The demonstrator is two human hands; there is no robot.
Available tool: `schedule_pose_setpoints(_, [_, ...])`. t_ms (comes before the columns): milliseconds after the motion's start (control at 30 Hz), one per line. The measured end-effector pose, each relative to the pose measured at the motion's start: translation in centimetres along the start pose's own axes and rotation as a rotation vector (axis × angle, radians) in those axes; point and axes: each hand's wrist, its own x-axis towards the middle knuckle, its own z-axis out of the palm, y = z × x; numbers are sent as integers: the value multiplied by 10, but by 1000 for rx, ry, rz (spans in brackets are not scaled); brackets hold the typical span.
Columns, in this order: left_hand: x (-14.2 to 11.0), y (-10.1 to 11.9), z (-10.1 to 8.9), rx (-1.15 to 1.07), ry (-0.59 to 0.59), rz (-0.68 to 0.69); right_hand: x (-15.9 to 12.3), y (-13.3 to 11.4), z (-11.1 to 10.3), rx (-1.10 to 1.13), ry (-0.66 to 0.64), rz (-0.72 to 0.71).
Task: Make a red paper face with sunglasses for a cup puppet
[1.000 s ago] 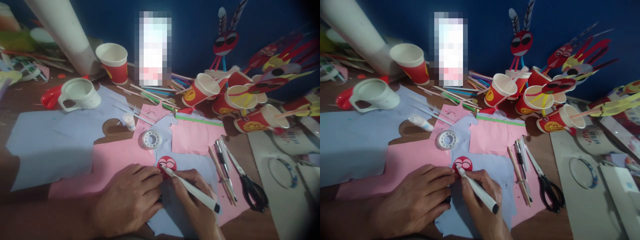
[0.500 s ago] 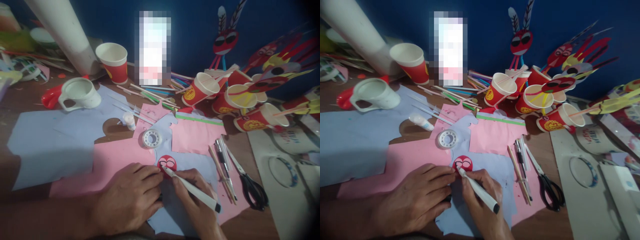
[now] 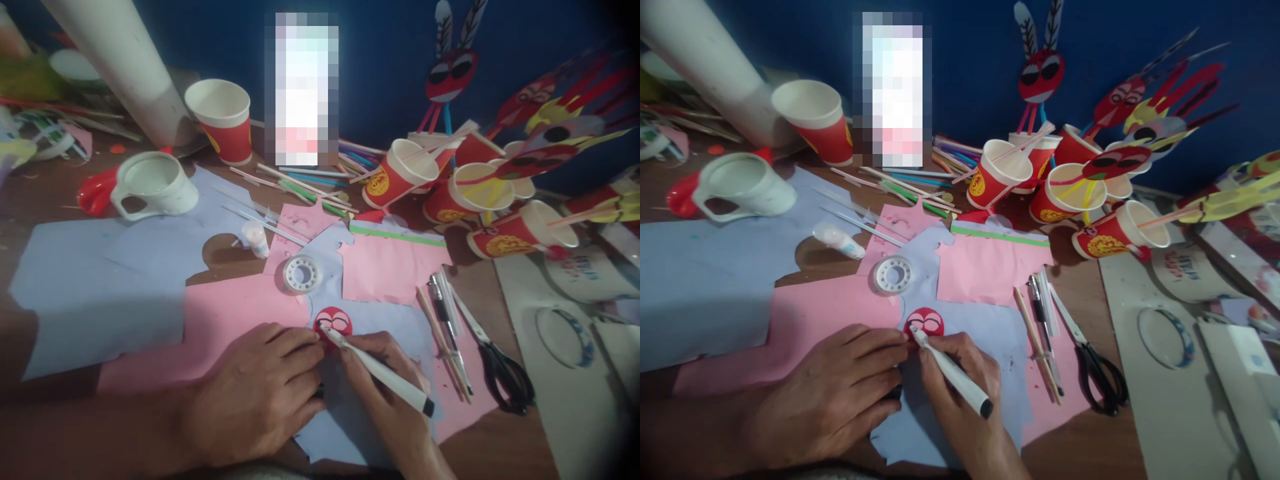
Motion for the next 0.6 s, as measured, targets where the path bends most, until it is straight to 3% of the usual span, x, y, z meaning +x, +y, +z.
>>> schedule_pose_setpoints(600, [1,-1,-1,-17,-14,5,-7,4,-2,14,3,48])
